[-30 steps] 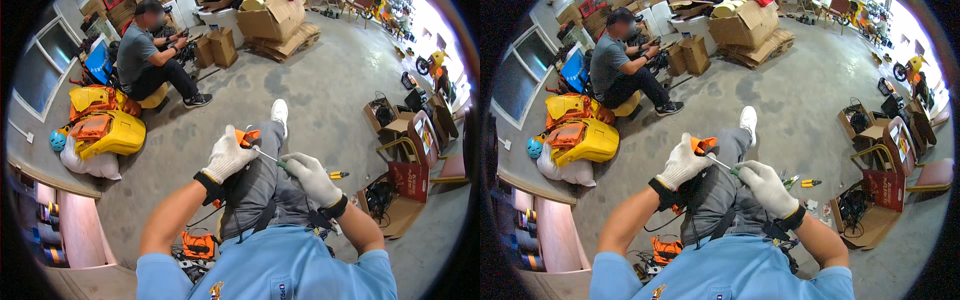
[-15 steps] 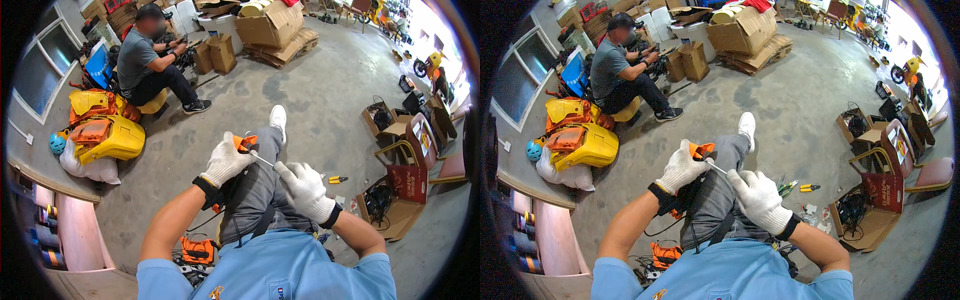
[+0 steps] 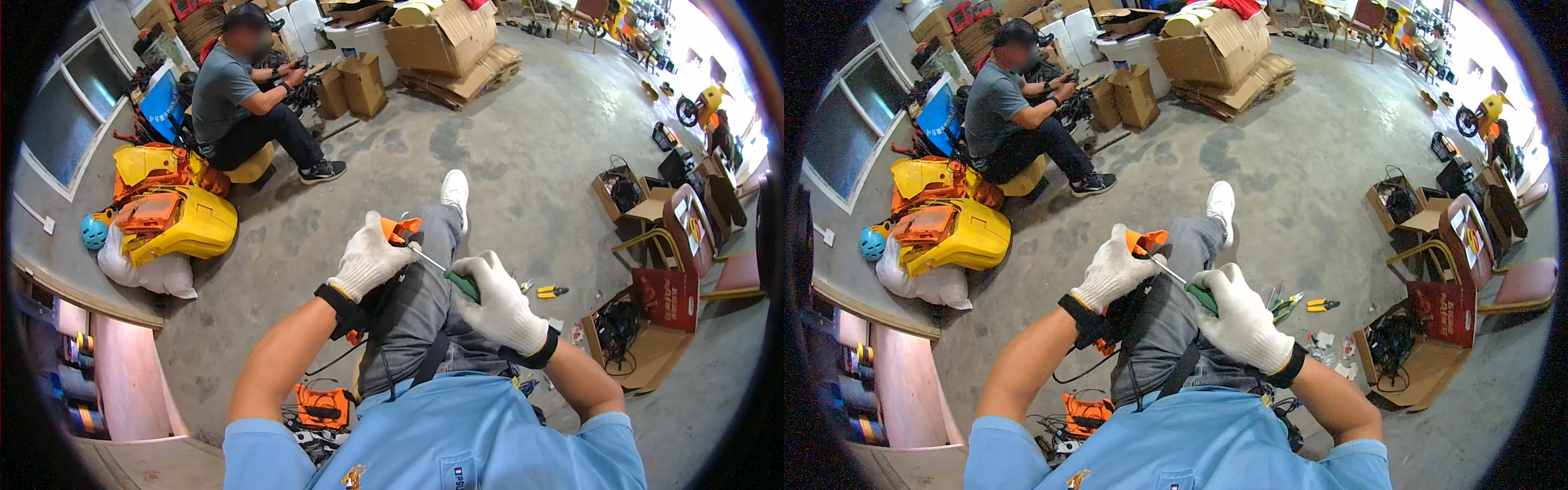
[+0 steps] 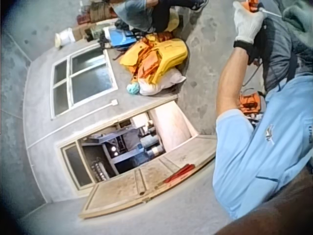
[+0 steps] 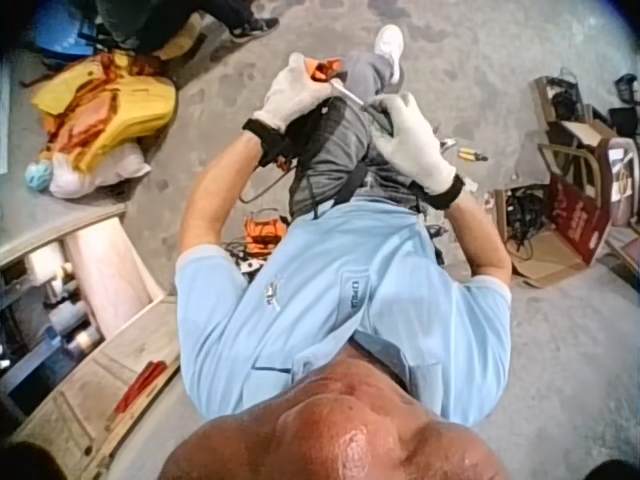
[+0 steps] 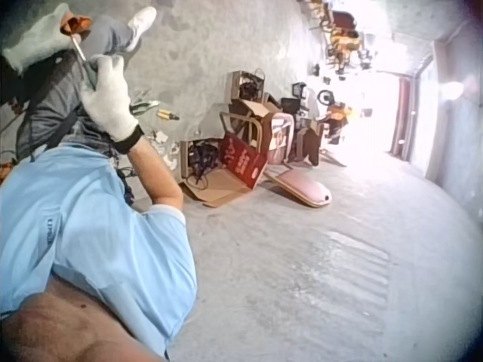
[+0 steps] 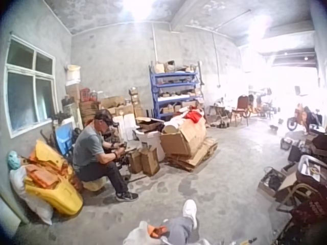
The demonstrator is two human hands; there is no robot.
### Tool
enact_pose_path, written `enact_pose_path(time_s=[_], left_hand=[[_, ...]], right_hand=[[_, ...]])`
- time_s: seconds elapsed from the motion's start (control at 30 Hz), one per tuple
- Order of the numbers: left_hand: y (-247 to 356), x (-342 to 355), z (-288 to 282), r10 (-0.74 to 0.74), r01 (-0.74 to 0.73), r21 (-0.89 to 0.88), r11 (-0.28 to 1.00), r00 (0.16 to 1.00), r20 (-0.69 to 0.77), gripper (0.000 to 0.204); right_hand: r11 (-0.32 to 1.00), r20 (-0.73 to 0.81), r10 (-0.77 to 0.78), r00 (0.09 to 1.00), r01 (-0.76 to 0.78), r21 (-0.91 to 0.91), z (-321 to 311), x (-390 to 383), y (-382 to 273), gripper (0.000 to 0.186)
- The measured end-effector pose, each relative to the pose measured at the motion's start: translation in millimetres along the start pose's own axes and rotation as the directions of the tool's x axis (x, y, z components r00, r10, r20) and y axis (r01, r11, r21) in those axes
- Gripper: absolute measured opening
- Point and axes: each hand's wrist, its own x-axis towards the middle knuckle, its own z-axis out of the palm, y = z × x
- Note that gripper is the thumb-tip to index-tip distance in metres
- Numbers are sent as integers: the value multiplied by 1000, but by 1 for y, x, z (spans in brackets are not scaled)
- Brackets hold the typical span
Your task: Using a screwdriver to repair or assemble a battery pack component in a workshop.
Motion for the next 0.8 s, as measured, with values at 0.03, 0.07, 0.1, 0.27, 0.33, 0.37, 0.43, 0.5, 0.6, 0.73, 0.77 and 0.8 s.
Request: enact_pose_path(time_s=[0.03,0.07,0.1,0.27,0.33,0.37,0.43,0.5,0.6,0.73,0.77,0.8], left_hand=[[0,0,0,-13,13,0,1000,1000,5,72],[-1,1,1,-12,12,0,1000,1000,3,72],[-2,2,1,1,-1,-4,1000,1000,-5,72],[-6,5,5,10,-10,-17,1000,1000,4,71],[-8,7,7,-16,16,-26,1000,1000,8,74],[-9,7,7,-18,18,-26,999,1000,10,74],[-9,7,8,2,-1,-12,1000,1000,7,75],[-9,7,8,1,-1,-3,1000,1000,10,74],[-4,5,5,-21,21,11,1000,1000,14,73],[1,0,-1,-68,68,-16,998,996,50,73],[1,0,-1,-62,63,-15,998,997,49,73],[0,0,0,-39,39,-17,999,999,27,72]], right_hand=[[995,17,55,998,-54,-79,0,-2,0,38],[991,-15,-24,1000,21,-130,0,-3,1,40],[991,-24,-46,999,43,-123,-2,-3,3,40],[920,-52,-233,971,203,-336,0,-4,7,40],[998,-42,-19,999,17,-60,3,-2,5,30],[998,-52,-38,998,35,-58,5,-1,5,30],[999,-110,29,994,-24,48,6,0,3,27],[1000,-94,10,995,-8,24,4,-3,2,31],[987,-9,-35,999,33,-160,1,-6,4,50],[880,-9,-278,960,251,-404,3,-5,13,55],[859,-29,-308,951,264,-438,4,-4,15,56],[837,-50,-339,939,277,-473,5,-5,15,57]])
